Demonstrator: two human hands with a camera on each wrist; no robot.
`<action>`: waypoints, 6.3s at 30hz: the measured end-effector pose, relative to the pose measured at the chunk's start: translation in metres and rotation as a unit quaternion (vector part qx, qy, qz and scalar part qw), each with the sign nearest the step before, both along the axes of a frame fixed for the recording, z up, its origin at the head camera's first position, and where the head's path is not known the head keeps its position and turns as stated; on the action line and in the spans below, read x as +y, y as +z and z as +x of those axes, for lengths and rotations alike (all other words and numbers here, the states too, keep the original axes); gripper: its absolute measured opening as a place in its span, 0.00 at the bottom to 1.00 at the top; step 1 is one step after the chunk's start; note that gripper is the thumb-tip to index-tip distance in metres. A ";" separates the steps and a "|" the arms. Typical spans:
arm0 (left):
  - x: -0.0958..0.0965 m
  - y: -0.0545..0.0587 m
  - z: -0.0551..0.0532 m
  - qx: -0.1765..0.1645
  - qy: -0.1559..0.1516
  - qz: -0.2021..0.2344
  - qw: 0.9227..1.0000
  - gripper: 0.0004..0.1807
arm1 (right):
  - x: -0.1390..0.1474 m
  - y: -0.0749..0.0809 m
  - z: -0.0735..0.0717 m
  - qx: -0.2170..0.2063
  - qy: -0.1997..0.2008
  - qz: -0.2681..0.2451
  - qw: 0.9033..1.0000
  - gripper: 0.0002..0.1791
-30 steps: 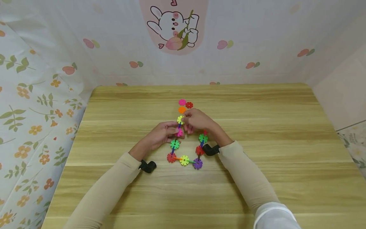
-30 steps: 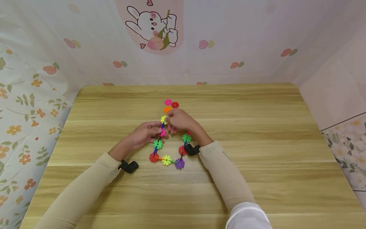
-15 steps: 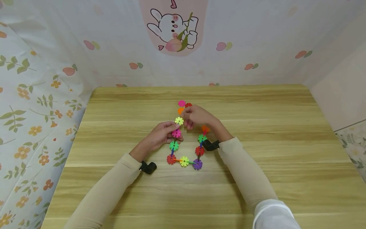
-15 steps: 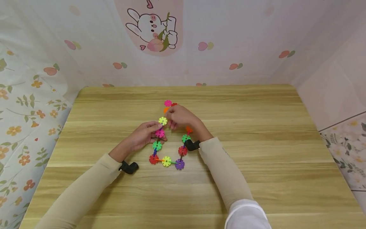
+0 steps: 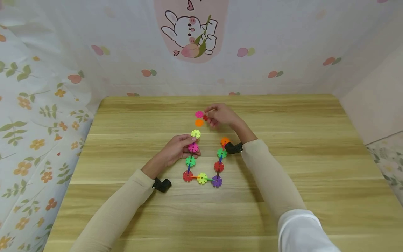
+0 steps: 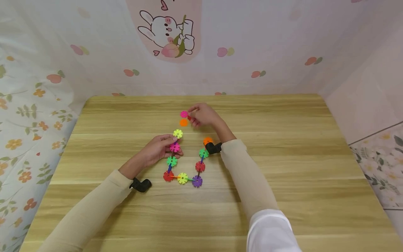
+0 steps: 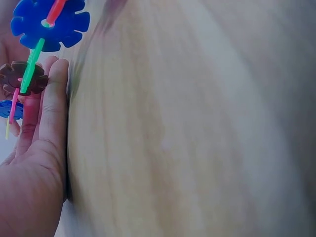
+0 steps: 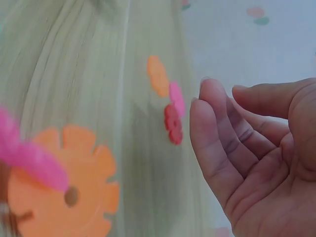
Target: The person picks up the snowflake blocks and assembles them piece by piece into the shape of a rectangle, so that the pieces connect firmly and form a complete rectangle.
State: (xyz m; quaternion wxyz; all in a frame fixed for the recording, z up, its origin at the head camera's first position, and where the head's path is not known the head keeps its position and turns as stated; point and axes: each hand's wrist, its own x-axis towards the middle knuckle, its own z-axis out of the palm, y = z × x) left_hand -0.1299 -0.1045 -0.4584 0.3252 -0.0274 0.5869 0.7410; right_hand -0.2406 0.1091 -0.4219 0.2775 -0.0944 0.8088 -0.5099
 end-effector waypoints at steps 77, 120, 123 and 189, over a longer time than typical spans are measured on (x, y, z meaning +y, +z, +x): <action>-0.001 0.000 -0.003 -0.028 0.017 0.027 0.999 0.10 | 0.009 -0.010 0.000 0.006 0.017 0.065 0.998 0.09; -0.004 0.002 -0.003 -0.024 0.009 0.053 0.998 0.09 | -0.007 -0.003 0.065 0.066 0.094 0.064 0.991 0.06; -0.004 0.001 -0.003 -0.024 0.008 0.051 0.998 0.10 | -0.010 -0.004 0.067 0.066 0.095 0.062 0.991 0.06; 0.002 -0.001 -0.001 -0.029 0.047 -0.004 0.998 0.11 | 0.001 0.007 0.044 0.138 0.103 0.149 0.974 0.09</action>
